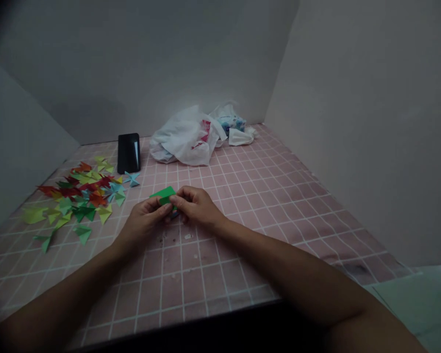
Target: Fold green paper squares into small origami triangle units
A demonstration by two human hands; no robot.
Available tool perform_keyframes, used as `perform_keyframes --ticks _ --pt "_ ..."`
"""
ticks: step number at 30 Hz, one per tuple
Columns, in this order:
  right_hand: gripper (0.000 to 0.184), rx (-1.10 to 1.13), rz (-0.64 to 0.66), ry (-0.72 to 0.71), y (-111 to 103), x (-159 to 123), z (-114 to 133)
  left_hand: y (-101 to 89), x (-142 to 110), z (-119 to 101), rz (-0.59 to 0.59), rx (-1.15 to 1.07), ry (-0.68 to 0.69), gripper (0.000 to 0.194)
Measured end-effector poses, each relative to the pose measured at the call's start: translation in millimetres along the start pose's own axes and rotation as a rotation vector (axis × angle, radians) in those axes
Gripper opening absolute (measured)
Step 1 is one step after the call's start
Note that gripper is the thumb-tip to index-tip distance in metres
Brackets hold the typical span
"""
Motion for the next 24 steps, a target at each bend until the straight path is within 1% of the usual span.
perform_keyframes --ticks 5,8,12,14,16,19,21,24 --pt "0.028 0.071 -0.008 0.018 2 0 -6 -3.3 -1 7 -0.064 -0.062 -0.048 0.03" --pt "0.024 0.002 -0.012 -0.02 1 -1 -2 -4.7 -1 10 -0.068 -0.078 -0.054 0.032" --pt "0.017 -0.178 -0.019 -0.132 1 -3 10 -7.7 0 0 -0.103 -0.022 0.024 0.029" --pt "0.016 -0.204 -0.02 -0.165 1 -4 14 -9.6 -1 -8 -0.14 -0.003 0.076 0.029" --pt "0.018 -0.153 -0.013 -0.154 3 -4 13 -10.4 -3 -13 -0.17 -0.005 0.098 0.03" --pt "0.025 -0.049 0.001 -0.1 7 -3 5 -9.2 -3 -11 -0.181 -0.033 0.082 0.032" --pt "0.029 0.003 -0.007 -0.082 8 -3 2 -6.1 -3 -7 -0.146 -0.059 0.068 0.033" --pt "0.034 0.055 -0.013 -0.096 6 -1 0 -3.4 -2 -2 -0.1 -0.093 0.065 0.035"
Point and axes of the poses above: each hand's wrist, its own x-axis towards the middle knuckle, its own y-axis out of the palm, z = x × y, the point moved 7 cm from there along x, towards the middle knuckle, and after that the axes turned 10 degrees about x, right-handed, at the moved point
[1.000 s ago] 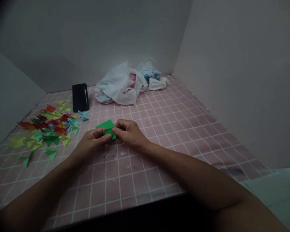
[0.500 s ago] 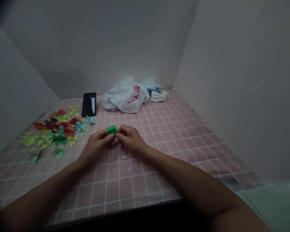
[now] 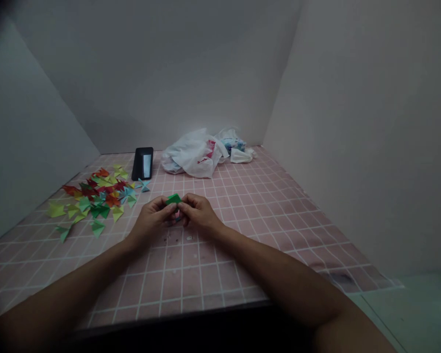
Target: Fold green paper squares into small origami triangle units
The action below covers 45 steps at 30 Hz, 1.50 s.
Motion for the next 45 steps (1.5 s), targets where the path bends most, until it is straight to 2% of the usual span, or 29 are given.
perform_keyframes --ticks 5,11,17,22,45 --pt "0.038 0.014 -0.017 -0.029 -10 5 1 -7.4 0 -5 -0.074 0.012 0.012 0.043" --pt "0.031 0.048 -0.005 -0.037 -9 4 1 -14.0 0 -16 -0.143 0.09 0.113 0.036" --pt "0.023 0.025 0.006 -0.083 -6 3 5 -11.0 -3 -26 -0.116 0.257 0.21 0.027" --pt "0.02 0.047 0.005 -0.095 -5 3 7 -9.7 -5 -33 -0.137 0.28 0.259 0.022" --pt "0.02 0.047 -0.041 -0.06 -6 1 2 -10.8 -6 -35 -0.161 0.345 0.257 0.019"
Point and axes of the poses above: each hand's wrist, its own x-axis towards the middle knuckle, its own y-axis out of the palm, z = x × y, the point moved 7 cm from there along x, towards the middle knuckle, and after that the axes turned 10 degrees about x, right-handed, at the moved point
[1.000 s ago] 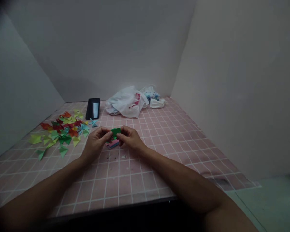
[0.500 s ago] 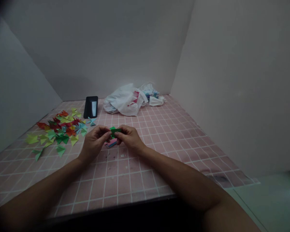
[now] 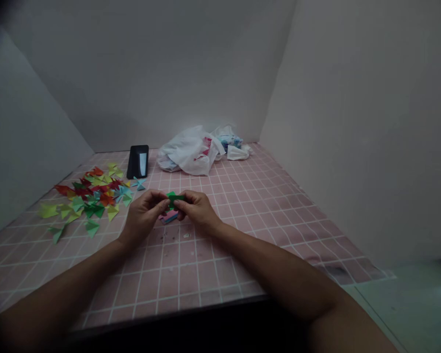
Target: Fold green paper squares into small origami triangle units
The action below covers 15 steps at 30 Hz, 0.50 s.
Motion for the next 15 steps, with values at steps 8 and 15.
perform_keyframes --ticks 8,15 --pt "0.019 0.003 0.007 0.016 1.1 -0.8 -0.4 1.1 -1.1 2.3 0.005 -0.03 -0.009 0.02" --pt "0.021 0.01 0.011 0.019 1.3 -0.8 -0.8 1.4 -0.7 3.9 -0.001 -0.054 -0.029 0.023"
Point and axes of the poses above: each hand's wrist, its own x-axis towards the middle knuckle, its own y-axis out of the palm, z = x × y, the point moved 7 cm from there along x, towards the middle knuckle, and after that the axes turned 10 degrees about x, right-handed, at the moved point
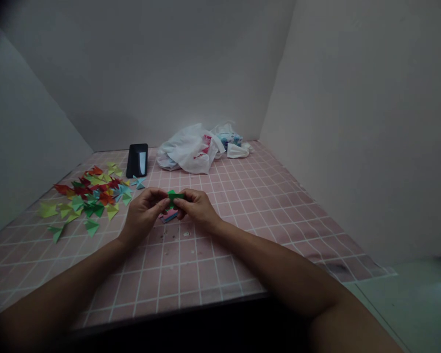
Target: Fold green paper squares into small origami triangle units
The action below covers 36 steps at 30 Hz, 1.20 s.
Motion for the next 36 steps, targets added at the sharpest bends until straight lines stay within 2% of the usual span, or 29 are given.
perform_keyframes --ticks 10,17,28,36 --pt "0.02 0.002 -0.006 0.01 -2 1 -3 0.2 0 0 0.01 0.065 0.027 0.017" --pt "0.021 -0.056 0.029 0.006 1 1 2 -3.4 1 -4 0.001 0.128 0.096 0.015" --pt "0.016 -0.067 0.087 0.021 5 0 8 -3.1 2 2 0.017 -0.06 -0.045 0.017" --pt "0.015 -0.07 0.103 0.009 6 0 7 -1.7 4 1 0.021 -0.084 -0.068 0.016"
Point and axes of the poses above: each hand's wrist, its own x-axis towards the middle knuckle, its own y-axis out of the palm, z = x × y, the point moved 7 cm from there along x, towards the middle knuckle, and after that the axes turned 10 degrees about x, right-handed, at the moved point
